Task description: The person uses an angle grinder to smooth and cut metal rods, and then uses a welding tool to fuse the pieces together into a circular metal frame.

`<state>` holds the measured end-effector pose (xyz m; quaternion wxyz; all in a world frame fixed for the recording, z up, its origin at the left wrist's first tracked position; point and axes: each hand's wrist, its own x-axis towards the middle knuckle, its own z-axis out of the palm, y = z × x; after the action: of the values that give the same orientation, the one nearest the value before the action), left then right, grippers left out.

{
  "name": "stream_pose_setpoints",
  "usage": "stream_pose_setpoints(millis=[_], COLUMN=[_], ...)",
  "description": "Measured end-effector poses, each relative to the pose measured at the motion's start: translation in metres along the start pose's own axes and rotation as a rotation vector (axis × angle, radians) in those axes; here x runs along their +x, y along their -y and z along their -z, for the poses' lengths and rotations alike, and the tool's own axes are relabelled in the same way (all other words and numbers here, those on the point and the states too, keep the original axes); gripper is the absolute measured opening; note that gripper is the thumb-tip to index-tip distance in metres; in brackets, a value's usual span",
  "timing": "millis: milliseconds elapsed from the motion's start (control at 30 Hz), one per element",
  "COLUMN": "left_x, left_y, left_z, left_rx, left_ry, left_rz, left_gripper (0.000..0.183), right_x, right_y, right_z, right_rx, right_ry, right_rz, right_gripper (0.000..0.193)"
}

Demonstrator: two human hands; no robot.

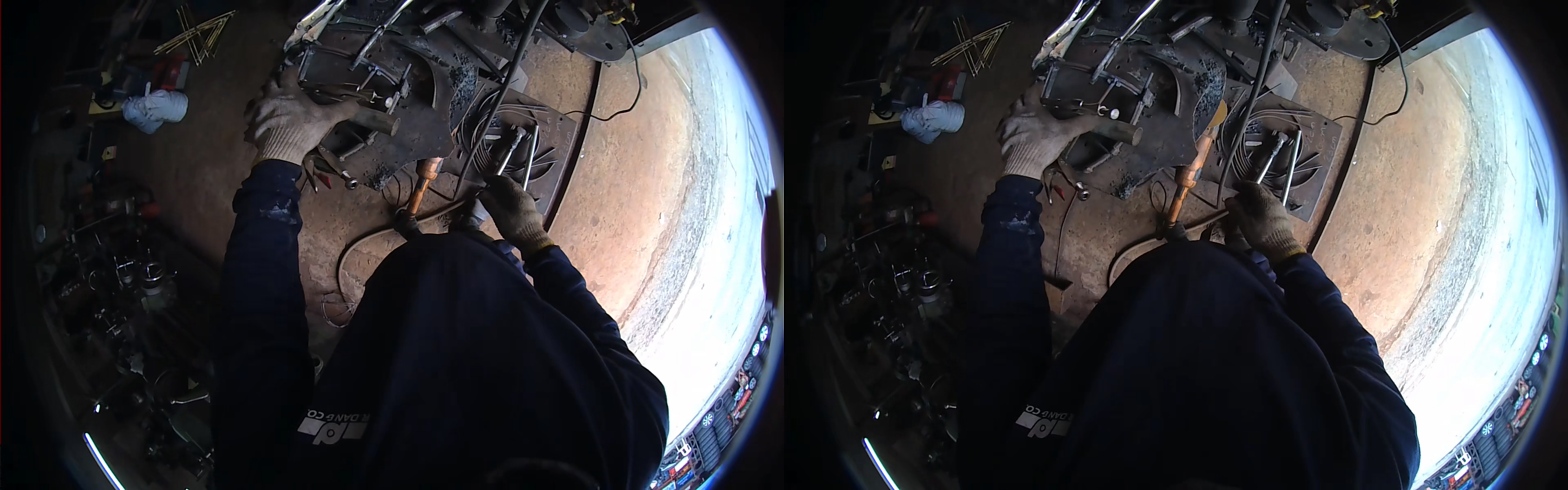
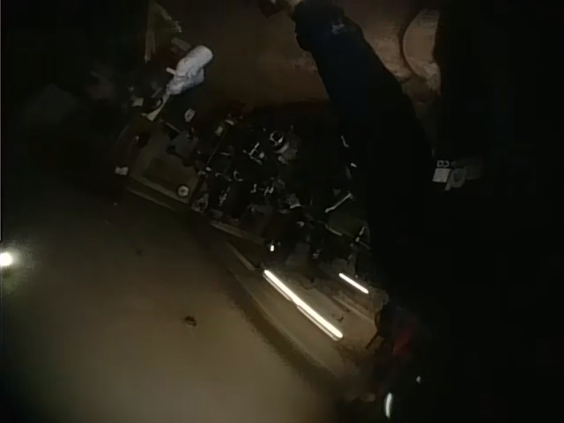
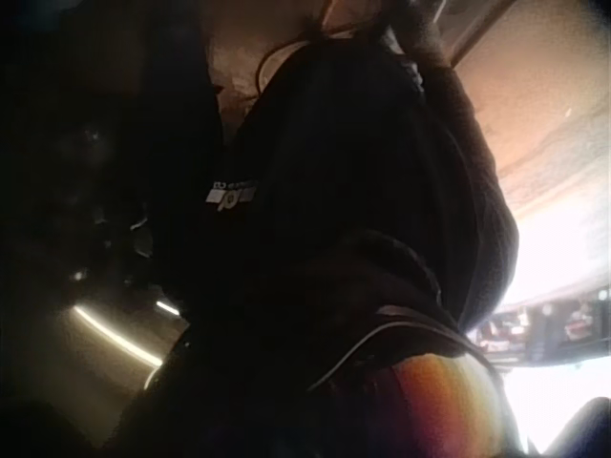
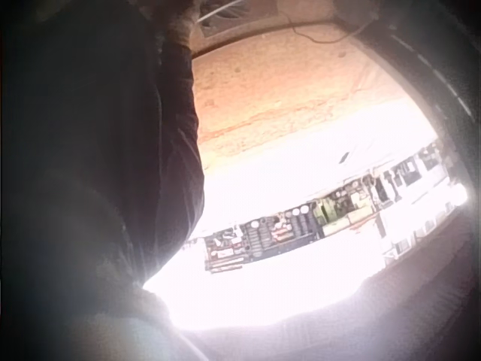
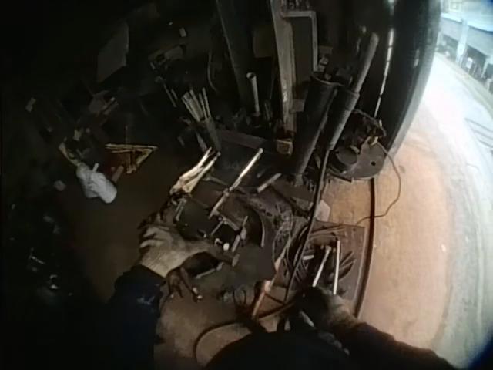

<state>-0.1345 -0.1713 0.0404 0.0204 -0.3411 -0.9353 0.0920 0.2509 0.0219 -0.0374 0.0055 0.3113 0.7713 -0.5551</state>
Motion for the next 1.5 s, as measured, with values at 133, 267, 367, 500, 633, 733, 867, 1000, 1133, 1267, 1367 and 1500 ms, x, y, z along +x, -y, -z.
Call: stream_pose_setpoints(millis=[133,267,367,500,633,733,867,1000,1133,1267,1367,1500], left_x=[-0.005,-0.059,-0.106,-0.189,-0.302,-0.366,-0.424,-0.411,-0.397,-0.355,-0.329,-0.304], left_y=[-0.024,0.014,0.048,0.063,0.074,0.074,0.105,0.114,0.137,0.12,0.102,0.074], left_z=[0.051,0.073,0.048,-0.025,-0.112,-0.18,-0.259,-0.26,-0.273,-0.24,-0.223,-0.205], left_rx=[-0.232,-0.574,-0.82,-0.921,-0.766,-0.912,-0.814,-0.752,-0.683,-0.655,-0.52,-0.567], left_ry=[0.077,-0.456,-0.622,-0.54,-0.114,0.256,0.883,1.063,1.033,0.954,0.936,0.919], left_rz=[0.05,-0.03,0.124,0.161,0.259,0.194,0.184,0.18,0.114,-0.054,-0.104,-0.043], left_gripper=[0.124,0.096,0.071,0.054,0.049,0.048,0.063,0.069,0.065,0.055,0.055,0.058], right_x=[-0.016,-0.027,-0.04,-0.074,-0.122,-0.149,-0.122,-0.102,-0.073,-0.104,-0.133,-0.183], right_y=[-0.003,-0.006,-0.034,-0.138,-0.127,-0.189,-0.117,-0.113,-0.037,-0.059,-0.095,-0.154], right_z=[-0.006,-0.023,-0.035,-0.041,-0.049,-0.056,-0.079,-0.081,-0.099,-0.102,-0.104,-0.094], right_rx=[-0.17,-0.142,-0.194,-0.353,-0.432,-0.404,-0.347,0.026,0.018,-0.048,0.039,0.065], right_ry=[-0.036,0.011,-0.016,0.126,0.087,0.084,0.117,-0.052,-0.04,-0.116,-0.171,-0.094], right_rz=[-0.053,-0.182,-0.25,-0.352,-0.673,-0.762,-0.611,-0.52,-0.543,-0.573,-0.667,-0.748], right_gripper=[0.051,0.053,0.055,0.055,0.055,0.056,0.054,0.05,0.056,0.056,0.053,0.049])
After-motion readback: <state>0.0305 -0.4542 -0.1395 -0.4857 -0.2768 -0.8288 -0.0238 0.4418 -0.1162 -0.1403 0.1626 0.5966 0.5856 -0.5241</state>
